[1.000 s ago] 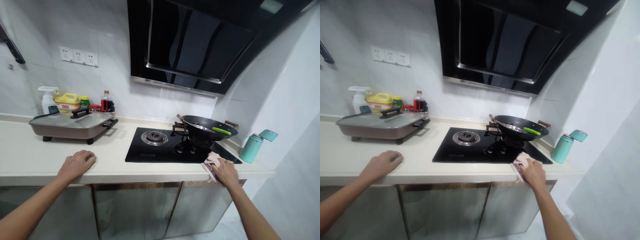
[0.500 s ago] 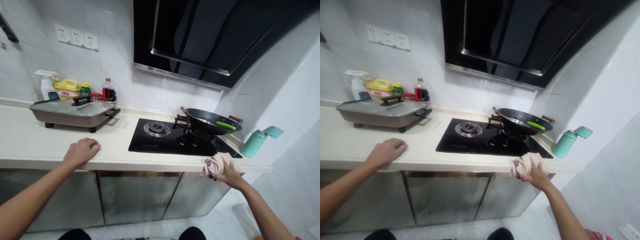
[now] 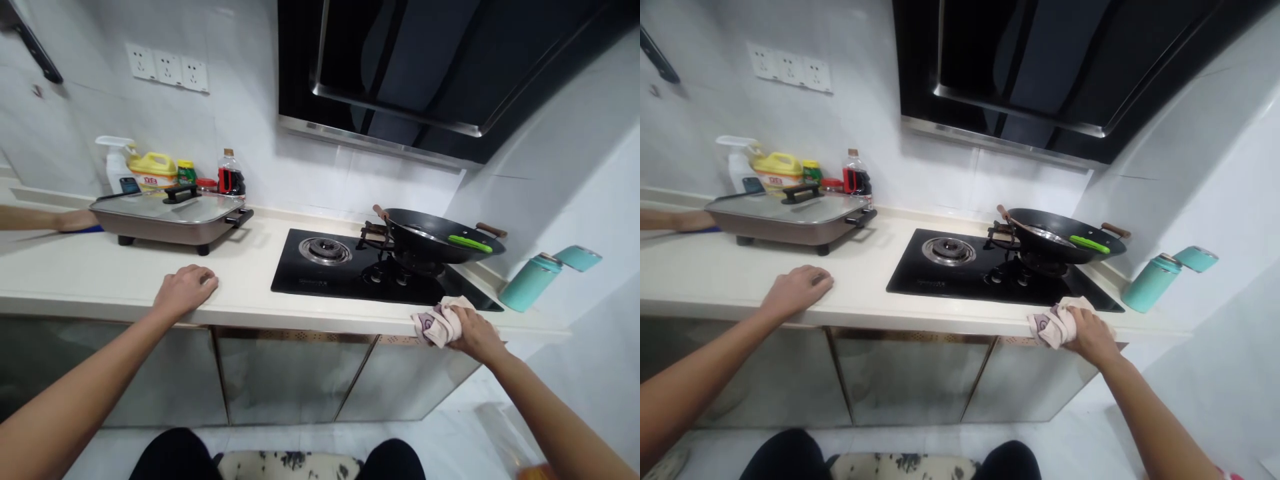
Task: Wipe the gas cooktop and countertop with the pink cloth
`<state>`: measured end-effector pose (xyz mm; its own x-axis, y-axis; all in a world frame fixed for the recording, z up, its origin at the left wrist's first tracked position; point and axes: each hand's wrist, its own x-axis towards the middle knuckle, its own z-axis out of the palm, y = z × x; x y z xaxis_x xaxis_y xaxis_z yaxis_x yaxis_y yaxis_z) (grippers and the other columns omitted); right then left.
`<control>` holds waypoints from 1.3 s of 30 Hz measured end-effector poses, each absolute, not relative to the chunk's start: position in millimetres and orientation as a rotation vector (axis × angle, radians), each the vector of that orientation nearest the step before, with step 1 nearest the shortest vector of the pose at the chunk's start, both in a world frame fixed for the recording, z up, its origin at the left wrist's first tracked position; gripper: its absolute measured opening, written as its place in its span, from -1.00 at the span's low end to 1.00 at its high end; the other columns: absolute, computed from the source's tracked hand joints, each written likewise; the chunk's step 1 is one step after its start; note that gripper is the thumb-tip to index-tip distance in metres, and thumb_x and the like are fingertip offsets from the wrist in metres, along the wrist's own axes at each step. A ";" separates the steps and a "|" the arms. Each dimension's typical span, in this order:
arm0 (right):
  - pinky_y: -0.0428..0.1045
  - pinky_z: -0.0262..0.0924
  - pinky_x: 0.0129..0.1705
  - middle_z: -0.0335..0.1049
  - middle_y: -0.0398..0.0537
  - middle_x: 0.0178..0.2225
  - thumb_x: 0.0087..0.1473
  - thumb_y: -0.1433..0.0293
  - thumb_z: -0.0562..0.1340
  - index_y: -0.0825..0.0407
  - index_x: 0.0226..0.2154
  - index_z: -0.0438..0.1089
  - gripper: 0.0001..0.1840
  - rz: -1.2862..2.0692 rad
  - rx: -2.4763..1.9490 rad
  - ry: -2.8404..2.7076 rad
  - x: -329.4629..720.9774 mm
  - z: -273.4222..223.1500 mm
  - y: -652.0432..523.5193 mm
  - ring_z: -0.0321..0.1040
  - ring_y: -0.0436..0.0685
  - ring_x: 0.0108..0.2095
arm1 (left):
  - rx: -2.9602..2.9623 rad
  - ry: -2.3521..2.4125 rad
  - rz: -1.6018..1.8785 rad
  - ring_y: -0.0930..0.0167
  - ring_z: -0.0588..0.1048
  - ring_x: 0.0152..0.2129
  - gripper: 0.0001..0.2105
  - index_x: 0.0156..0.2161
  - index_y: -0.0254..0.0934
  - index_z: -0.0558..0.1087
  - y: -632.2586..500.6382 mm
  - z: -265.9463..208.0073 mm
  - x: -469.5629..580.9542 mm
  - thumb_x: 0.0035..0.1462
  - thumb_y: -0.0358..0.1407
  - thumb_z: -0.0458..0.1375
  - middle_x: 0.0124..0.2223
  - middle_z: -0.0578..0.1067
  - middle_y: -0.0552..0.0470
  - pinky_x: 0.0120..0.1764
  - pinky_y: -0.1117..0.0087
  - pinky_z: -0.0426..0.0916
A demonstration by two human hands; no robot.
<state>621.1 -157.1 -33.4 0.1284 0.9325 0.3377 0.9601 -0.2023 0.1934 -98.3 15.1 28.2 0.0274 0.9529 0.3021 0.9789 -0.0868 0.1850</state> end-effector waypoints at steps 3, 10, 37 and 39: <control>0.22 0.23 0.00 0.40 0.25 0.04 -0.07 0.18 0.40 0.07 0.20 0.21 -0.18 -0.640 -2.263 -1.925 612.0 -42.0 -157.1 0.41 0.44 0.00 | -2.193 -2.088 -0.581 0.19 0.39 0.08 -0.59 -0.05 -0.28 0.58 13.3 29.7 -94.1 0.31 -0.09 -0.03 0.12 0.54 -0.09 0.15 0.16 0.22; 0.14 0.19 0.01 0.36 0.16 -0.01 -0.06 0.32 0.43 0.06 0.16 0.22 -0.25 -0.673 -1.895 -2.190 503.4 -31.5 -141.0 0.32 0.37 -0.01 | -2.153 -2.129 -0.649 0.10 0.45 0.08 -0.61 -0.12 -0.22 0.60 13.9 29.0 -90.6 0.24 -0.09 -0.01 0.10 0.56 -0.12 0.14 0.12 0.25; 0.18 0.14 0.05 0.38 0.12 0.14 0.03 0.32 0.40 -0.09 0.24 0.26 -0.28 -0.396 -1.405 -2.478 222.3 -7.3 -80.4 0.30 0.32 0.04 | -2.125 -2.053 -0.767 0.22 0.56 -0.08 -0.63 -0.21 -0.18 0.61 11.1 26.6 -106.7 0.24 -0.10 -0.04 -0.03 0.65 -0.07 -0.04 0.27 0.37; 0.18 0.11 0.08 0.40 0.11 0.13 0.01 0.34 0.40 -0.09 0.23 0.29 -0.29 -0.404 -1.419 -2.429 261.5 -16.9 -84.0 0.30 0.33 0.07 | -2.132 -2.051 -0.765 0.22 0.56 -0.08 -0.62 -0.19 -0.19 0.61 10.3 27.1 -106.2 0.25 -0.11 -0.04 -0.03 0.65 -0.08 -0.04 0.27 0.37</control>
<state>261.5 -84.0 -16.9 -0.4680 0.7926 0.3908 0.8765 0.4729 0.0904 -106.2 10.3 27.1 -0.0245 0.9132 0.4068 0.9564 -0.0970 0.2753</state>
